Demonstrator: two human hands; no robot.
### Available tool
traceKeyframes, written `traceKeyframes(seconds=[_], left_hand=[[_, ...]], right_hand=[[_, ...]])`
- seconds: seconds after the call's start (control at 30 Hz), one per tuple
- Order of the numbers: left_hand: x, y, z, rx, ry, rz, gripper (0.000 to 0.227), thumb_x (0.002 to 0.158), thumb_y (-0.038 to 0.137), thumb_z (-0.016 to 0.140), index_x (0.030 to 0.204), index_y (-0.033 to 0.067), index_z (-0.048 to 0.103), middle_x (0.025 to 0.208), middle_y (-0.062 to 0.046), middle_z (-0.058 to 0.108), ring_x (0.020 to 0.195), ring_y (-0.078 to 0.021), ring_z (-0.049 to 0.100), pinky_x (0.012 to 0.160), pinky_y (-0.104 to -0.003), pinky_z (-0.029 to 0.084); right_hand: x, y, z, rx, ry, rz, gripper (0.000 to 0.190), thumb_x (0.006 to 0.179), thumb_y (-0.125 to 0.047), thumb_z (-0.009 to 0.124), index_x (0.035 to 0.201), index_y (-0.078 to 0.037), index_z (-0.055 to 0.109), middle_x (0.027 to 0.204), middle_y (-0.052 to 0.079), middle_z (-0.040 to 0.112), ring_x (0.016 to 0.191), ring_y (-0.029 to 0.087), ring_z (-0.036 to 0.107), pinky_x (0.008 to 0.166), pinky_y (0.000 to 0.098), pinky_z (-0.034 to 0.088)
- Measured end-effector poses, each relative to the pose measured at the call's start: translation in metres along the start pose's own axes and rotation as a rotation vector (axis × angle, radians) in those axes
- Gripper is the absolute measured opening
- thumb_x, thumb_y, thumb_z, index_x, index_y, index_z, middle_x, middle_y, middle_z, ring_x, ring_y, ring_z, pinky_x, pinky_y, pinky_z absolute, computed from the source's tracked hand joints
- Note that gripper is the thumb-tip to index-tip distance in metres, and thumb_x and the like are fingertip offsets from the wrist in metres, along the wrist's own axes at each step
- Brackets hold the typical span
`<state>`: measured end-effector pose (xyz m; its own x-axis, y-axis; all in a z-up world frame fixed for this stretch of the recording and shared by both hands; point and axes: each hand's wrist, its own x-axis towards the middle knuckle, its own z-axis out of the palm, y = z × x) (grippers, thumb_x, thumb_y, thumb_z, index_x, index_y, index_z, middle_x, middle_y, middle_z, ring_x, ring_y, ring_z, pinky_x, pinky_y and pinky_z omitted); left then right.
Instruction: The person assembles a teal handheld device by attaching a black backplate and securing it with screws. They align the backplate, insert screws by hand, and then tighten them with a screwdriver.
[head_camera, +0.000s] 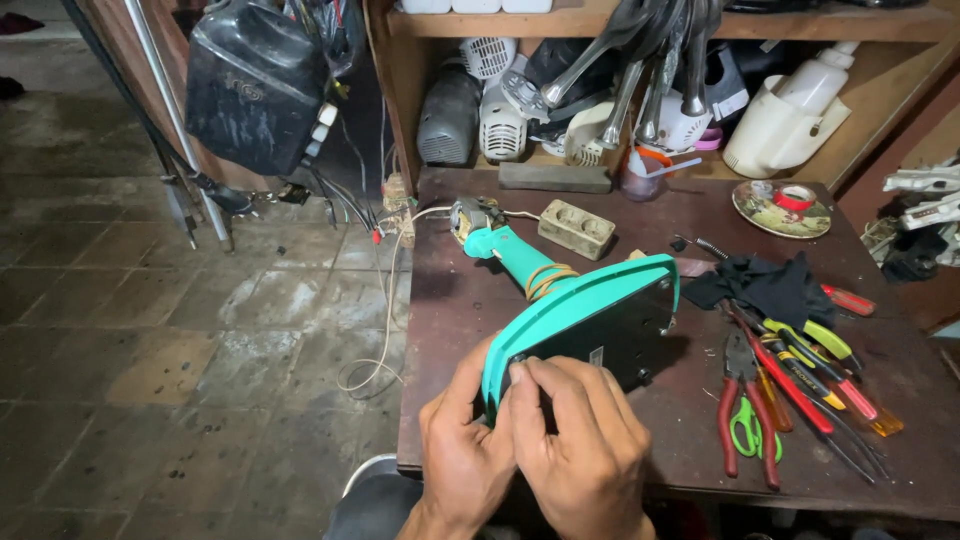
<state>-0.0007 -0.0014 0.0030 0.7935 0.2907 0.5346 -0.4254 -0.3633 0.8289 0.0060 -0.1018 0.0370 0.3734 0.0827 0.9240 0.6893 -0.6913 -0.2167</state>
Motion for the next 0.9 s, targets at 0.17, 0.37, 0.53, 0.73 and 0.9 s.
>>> traceKeyframes(seconds=[0.17,0.37,0.53,0.73,0.9], left_hand=[[-0.001,-0.001,0.002,0.017,0.007,-0.016,0.031,0.091,0.023,0.066,0.120,0.0133,0.069,0.076,0.005,0.064,0.063,-0.0065,0.050,0.060,-0.022,0.051],[-0.002,-0.002,0.002,0.038,-0.003,-0.055,0.035,0.090,0.029,0.066,0.121,0.0142,0.069,0.072,0.004,0.064,0.061,-0.0066,0.053,0.059,-0.023,0.052],[-0.003,-0.003,0.002,0.042,0.011,-0.035,0.034,0.090,0.028,0.065,0.121,0.0140,0.068,0.073,0.004,0.067,0.062,-0.0067,0.055,0.061,-0.023,0.053],[-0.002,-0.004,0.003,0.063,0.011,-0.034,0.040,0.090,0.039,0.063,0.121,0.0144,0.069,0.065,0.004,0.059,0.054,-0.0070,0.044,0.050,-0.024,0.046],[-0.004,-0.009,0.006,0.064,0.030,-0.047,0.034,0.088,0.025,0.065,0.120,0.0141,0.070,0.069,0.005,0.061,0.059,-0.0080,0.047,0.056,-0.023,0.050]], right_hand=[[0.006,0.001,-0.010,0.009,-0.089,0.004,0.009,0.095,-0.011,0.062,0.091,-0.004,0.065,0.085,0.009,0.066,0.072,0.024,0.062,0.069,0.0358,0.051],[0.003,0.000,-0.007,-0.075,-0.087,0.027,0.014,0.099,-0.016,0.056,0.092,-0.007,0.064,0.086,0.007,0.065,0.070,0.026,0.060,0.066,0.0374,0.048],[0.001,0.000,-0.005,-0.213,-0.103,0.006,0.019,0.101,-0.023,0.056,0.089,-0.009,0.061,0.085,0.006,0.062,0.068,0.026,0.057,0.063,0.0380,0.047],[0.003,-0.004,-0.011,-0.200,-0.135,-0.034,0.015,0.101,-0.017,0.054,0.095,-0.006,0.063,0.090,0.009,0.064,0.075,0.027,0.060,0.073,0.0403,0.048],[0.007,-0.002,-0.018,-0.118,-0.176,0.035,0.012,0.097,-0.014,0.057,0.099,-0.009,0.067,0.092,0.004,0.069,0.077,0.024,0.064,0.074,0.0380,0.047]])
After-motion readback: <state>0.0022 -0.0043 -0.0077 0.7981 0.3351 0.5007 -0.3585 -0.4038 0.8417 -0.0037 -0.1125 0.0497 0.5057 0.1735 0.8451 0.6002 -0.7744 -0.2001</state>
